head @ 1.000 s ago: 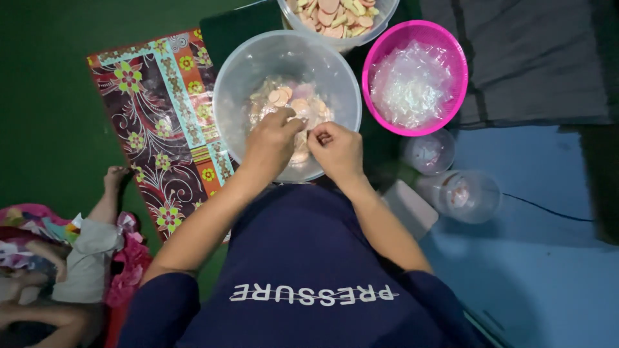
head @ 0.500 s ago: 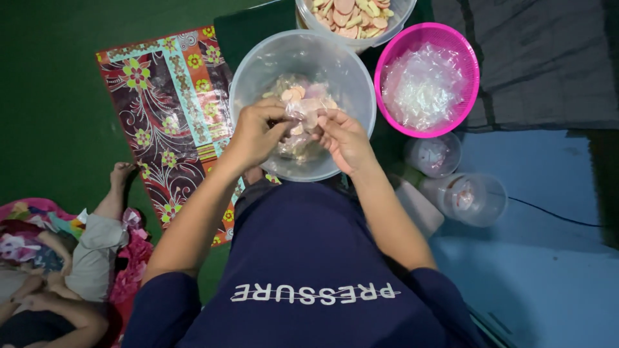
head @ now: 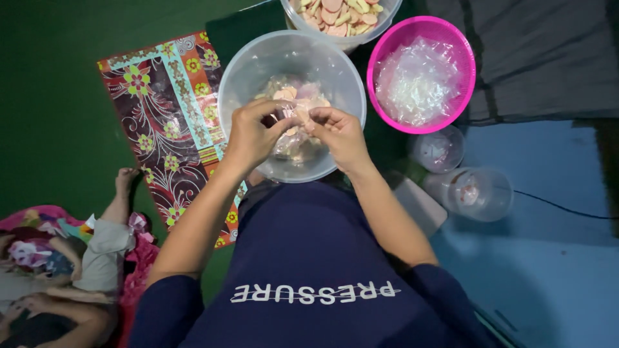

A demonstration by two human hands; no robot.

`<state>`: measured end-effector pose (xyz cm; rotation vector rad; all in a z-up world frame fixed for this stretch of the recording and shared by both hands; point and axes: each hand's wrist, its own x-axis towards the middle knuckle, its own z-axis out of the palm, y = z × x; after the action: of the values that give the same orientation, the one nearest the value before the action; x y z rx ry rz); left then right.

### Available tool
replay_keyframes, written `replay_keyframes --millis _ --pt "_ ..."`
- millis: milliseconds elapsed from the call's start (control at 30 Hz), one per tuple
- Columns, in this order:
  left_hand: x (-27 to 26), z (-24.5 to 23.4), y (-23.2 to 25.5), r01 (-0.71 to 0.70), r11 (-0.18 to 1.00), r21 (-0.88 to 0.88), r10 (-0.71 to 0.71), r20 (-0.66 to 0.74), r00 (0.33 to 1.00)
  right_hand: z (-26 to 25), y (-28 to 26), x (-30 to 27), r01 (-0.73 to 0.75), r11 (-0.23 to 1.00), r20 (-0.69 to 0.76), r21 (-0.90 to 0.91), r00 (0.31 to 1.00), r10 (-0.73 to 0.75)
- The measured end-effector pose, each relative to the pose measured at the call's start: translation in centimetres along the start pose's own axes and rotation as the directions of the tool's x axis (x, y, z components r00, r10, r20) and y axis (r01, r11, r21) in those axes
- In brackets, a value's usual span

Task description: Manually portioning and packaging sliced food items into small plastic bags.

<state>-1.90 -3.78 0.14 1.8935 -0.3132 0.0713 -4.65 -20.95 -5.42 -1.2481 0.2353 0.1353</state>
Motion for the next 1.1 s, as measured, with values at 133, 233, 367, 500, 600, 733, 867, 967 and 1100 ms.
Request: replay_keyframes --millis 133,233,367,500,600,733,867,967,1100 --pt "0.0 0.8 -1.0 -0.005 1.0 0.006 0.005 0.018 1.0 -0.7 0.1 -0.1 0.023 1.0 0.022 0.019 0.999 -0.023" --pt "0.2 1.3 -1.2 0.097 0.994 -0.052 -0.091 0.11 0.99 -0.7 -0.8 -0.4 0.074 0.996 -0.073 -0.056 0.994 -0.078" --pt "0.8 2.0 -1.1 0.317 0.931 -0.18 -0.265 0.265 0.927 -1.6 -0.6 -0.4 0.152 0.979 -0.166 -0.138 0.971 -0.174" --pt "1.0 4.2 -2.8 0.433 0.84 -0.326 -0.311 0.364 0.878 -2.9 -1.6 -0.7 0.163 0.967 -0.253 -0.194 0.944 -0.21" --pt "2.0 5.5 -1.1 0.402 0.857 -0.322 -0.281 0.36 0.889 -4.9 -0.3 -0.6 0.196 0.976 -0.309 -0.097 0.926 -0.217" --pt "3.9 7.4 0.6 0.454 0.819 -0.352 -0.31 0.393 0.865 -7.7 0.8 -0.7 0.204 0.974 -0.378 0.098 0.913 -0.153" --pt "8.4 7.4 2.6 0.427 0.866 -0.26 -0.338 0.325 0.883 -11.2 -0.4 -1.5 0.213 0.886 -0.486 0.412 0.874 0.016" --pt "14.2 8.4 -4.1 0.332 0.941 -0.071 -0.321 0.13 0.938 -15.7 1.0 -1.4 0.295 0.809 -0.599 0.508 0.796 0.086" --pt "14.3 7.9 -8.7 0.175 0.979 0.101 -0.164 -0.108 0.981 -20.9 2.0 -0.6 0.411 0.89 -0.805 0.195 0.586 -0.094"
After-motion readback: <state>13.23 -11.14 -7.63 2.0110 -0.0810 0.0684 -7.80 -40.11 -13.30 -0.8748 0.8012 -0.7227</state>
